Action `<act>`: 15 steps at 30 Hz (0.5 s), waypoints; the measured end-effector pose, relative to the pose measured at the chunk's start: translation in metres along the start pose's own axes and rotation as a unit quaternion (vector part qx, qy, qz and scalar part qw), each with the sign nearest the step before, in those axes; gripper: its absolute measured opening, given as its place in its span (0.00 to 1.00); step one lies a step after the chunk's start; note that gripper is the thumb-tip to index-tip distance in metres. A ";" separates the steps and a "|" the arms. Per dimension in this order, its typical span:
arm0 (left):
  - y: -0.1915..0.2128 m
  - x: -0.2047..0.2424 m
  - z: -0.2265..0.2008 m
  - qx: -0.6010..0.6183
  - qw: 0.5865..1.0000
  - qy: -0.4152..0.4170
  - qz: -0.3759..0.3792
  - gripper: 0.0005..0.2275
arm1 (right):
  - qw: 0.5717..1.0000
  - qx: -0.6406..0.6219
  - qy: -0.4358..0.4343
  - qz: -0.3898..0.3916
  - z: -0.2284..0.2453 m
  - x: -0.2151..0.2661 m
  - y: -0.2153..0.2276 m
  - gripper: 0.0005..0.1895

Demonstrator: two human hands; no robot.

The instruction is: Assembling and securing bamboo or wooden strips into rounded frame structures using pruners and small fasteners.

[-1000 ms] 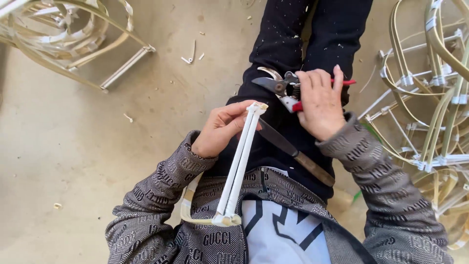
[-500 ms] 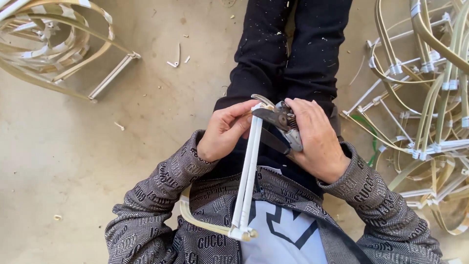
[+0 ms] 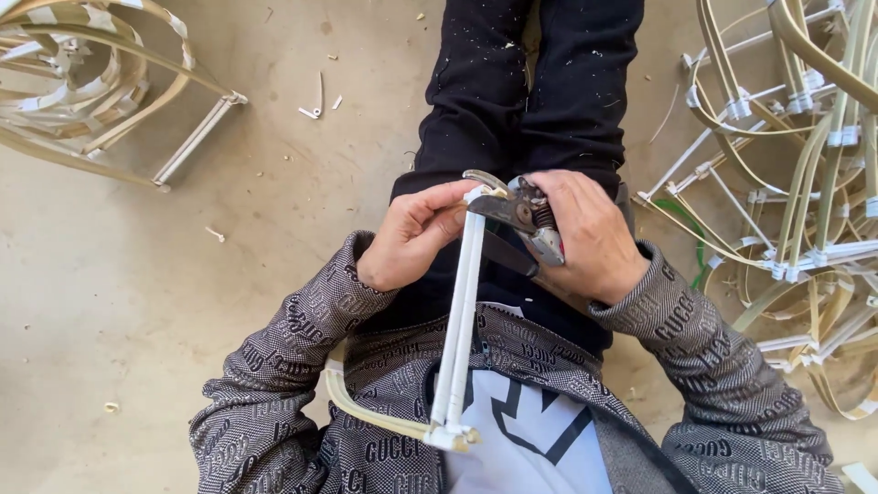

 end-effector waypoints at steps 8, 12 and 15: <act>0.001 -0.004 -0.012 0.003 1.000 -0.006 -0.002 0.15 | 0.999 0.049 0.010 0.010 -0.052 -0.005 -0.026 0.18; 0.016 0.000 -0.021 -0.082 0.996 -0.025 -0.036 0.15 | 0.993 0.025 -0.119 -0.008 -0.063 -0.013 -0.024 0.15; 0.025 0.003 -0.047 -0.140 0.982 -0.074 -0.100 0.15 | 0.986 0.051 -0.156 -0.035 -0.029 -0.037 0.001 0.22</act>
Point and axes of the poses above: each hand's wrist, its own x-axis away from the middle knuckle, its own y-axis out of the back of the hand, z = x × y, the point moved 2 cm from there along -x, towards the middle knuckle, and after that the axes turned 9 degrees about -y, right-handed, at the moved point
